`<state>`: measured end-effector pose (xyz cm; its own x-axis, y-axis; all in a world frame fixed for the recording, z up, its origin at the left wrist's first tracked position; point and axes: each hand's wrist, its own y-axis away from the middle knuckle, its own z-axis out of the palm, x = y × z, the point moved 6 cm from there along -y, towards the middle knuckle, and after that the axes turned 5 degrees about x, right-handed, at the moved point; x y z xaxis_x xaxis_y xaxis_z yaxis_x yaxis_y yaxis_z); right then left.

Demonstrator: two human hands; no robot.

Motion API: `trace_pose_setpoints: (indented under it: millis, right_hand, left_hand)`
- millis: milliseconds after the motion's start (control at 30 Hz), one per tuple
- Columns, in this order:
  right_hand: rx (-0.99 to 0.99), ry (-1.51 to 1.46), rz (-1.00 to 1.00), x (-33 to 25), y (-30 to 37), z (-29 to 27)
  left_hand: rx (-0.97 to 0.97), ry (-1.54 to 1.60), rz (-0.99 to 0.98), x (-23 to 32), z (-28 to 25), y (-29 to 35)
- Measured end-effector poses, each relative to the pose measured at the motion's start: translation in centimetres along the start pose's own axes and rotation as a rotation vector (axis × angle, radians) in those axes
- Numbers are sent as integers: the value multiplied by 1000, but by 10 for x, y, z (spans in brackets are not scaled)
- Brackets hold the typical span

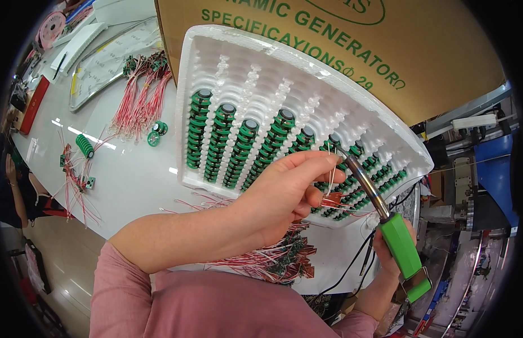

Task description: The person solders wires onto electronic components in a foam tray and circuit board wire assemblies from a pile on the table using a soldering iron.

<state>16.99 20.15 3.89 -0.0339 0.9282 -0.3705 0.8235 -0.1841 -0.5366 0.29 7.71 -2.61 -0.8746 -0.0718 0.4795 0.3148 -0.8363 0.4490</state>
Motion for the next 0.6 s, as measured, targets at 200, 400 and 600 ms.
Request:
trace_pose_setpoints:
  millis: [200,400,600]
  right_hand:
    - [57,-59,71,10,11,1]
    - [30,-56,129,16,14,0]
    - [70,-170,110,13,11,3]
  left_hand:
    - [14,-23,-2,1,0,1]
    - [24,-32,-8,1,1,1]
    - [3,-7,-14,1,1,1]
